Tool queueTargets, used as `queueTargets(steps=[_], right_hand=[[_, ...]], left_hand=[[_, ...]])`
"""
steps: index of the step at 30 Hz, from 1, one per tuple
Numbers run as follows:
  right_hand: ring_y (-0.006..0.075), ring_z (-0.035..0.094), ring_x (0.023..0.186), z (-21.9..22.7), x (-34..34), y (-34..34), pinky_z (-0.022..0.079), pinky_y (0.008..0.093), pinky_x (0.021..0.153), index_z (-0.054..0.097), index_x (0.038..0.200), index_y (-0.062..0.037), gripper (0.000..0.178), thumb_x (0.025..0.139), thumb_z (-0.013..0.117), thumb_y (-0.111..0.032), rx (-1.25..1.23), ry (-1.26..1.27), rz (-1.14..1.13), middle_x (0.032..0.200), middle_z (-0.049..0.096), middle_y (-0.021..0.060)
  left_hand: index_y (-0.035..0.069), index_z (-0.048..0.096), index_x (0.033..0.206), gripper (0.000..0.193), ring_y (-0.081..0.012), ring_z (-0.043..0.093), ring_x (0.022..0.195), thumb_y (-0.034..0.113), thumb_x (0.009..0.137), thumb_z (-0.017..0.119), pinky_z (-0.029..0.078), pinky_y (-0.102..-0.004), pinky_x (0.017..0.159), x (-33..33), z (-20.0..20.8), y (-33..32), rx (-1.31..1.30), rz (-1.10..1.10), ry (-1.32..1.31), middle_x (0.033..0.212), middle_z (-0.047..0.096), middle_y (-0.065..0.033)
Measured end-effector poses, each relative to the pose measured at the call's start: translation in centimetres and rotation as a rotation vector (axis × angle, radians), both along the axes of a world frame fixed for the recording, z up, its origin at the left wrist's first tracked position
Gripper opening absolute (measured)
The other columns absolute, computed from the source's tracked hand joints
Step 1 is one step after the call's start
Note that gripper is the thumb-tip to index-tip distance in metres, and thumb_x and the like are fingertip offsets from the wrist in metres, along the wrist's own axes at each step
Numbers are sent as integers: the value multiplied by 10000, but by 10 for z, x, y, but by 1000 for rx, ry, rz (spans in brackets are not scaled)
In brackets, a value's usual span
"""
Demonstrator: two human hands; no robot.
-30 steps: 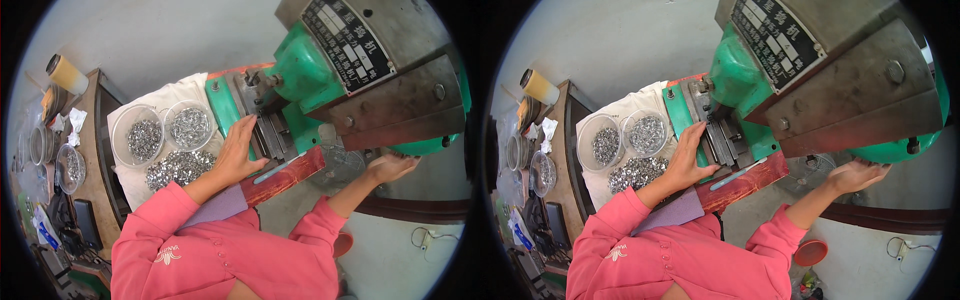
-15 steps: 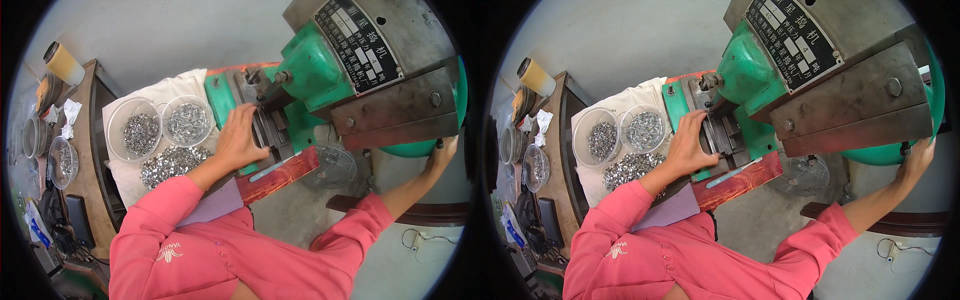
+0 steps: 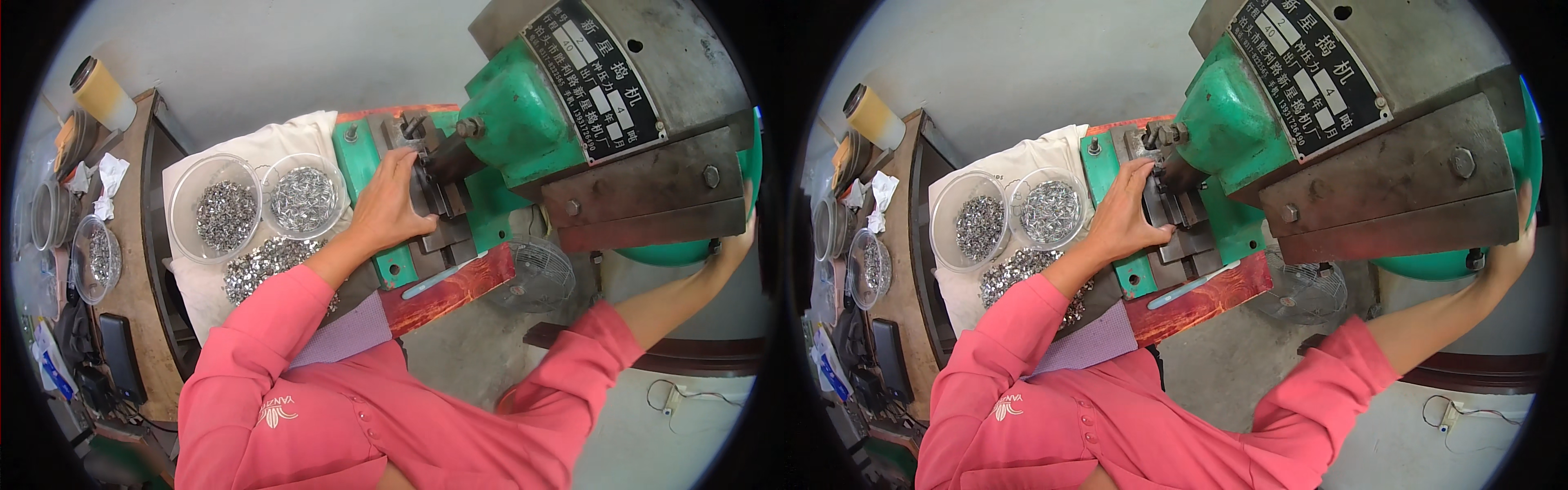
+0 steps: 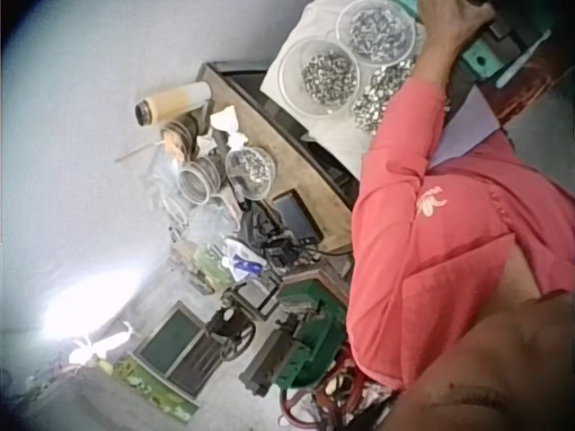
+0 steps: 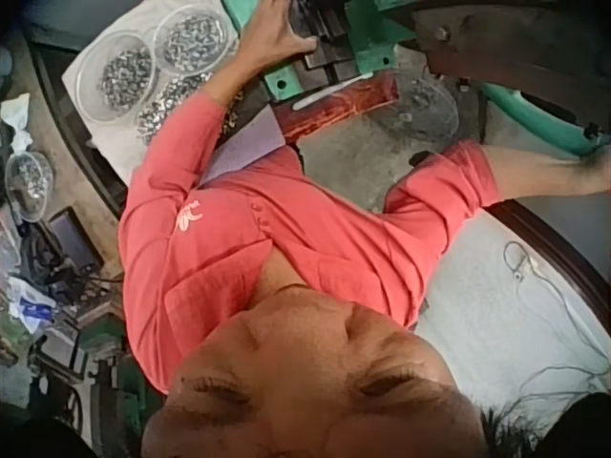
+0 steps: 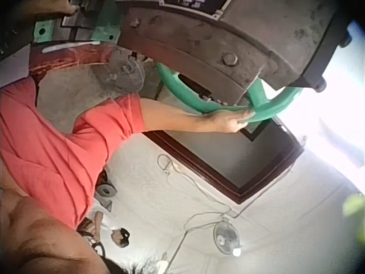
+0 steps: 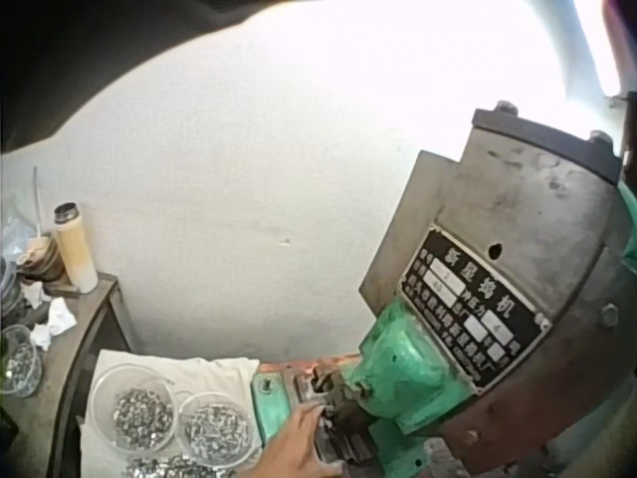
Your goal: The person assembles small metal components by hand, placing them into a metal strip and then using a green manual press machine to secure them. They repeatedly pick up individual pieces from a pile, insert them into the strip, and operate the machine's wheel to complete the assembly.
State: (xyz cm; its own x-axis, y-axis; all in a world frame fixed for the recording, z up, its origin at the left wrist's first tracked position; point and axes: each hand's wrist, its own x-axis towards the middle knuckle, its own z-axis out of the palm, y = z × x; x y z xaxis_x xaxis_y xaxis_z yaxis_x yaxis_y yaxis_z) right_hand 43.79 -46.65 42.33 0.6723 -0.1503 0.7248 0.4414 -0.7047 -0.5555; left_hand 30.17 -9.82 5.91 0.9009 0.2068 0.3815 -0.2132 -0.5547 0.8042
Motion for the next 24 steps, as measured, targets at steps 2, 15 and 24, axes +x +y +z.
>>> queueTargets(steps=[2, 15, 24], right_hand=[[241, 656, 1026, -63, -17, 1, 474, 333, 952, 623, 1253, 35, 493, 973, 634, -370, 59, -215, -28, 1135, 690, 120], [220, 602, 1029, -86, -27, -7, 474, 338, 911, 544, 1285, 48, 482, 1002, 582, -340, -36, -217, -103, 1162, 631, 128], [157, 623, 1007, 14, 22, -68, 489, 287, 883, 596, 1275, 0, 372, 977, 608, -222, -89, 19, 135, 1181, 656, 78]], left_hand=[[-84, 412, 1355, 925, -369, 459, 1297, 257, 613, 846, 462, -413, 1039, -1, -1, 2, -8, 1, 15, 1395, 410, -189], [-53, 359, 1394, 980, -394, 415, 1323, 196, 606, 886, 384, -416, 1111, 0, -9, -1, -109, -38, -21, 1407, 377, -222], [-31, 345, 1398, 993, -412, 408, 1323, 207, 603, 890, 381, -436, 1110, 2, -11, -1, -113, -53, -41, 1405, 378, -227]])
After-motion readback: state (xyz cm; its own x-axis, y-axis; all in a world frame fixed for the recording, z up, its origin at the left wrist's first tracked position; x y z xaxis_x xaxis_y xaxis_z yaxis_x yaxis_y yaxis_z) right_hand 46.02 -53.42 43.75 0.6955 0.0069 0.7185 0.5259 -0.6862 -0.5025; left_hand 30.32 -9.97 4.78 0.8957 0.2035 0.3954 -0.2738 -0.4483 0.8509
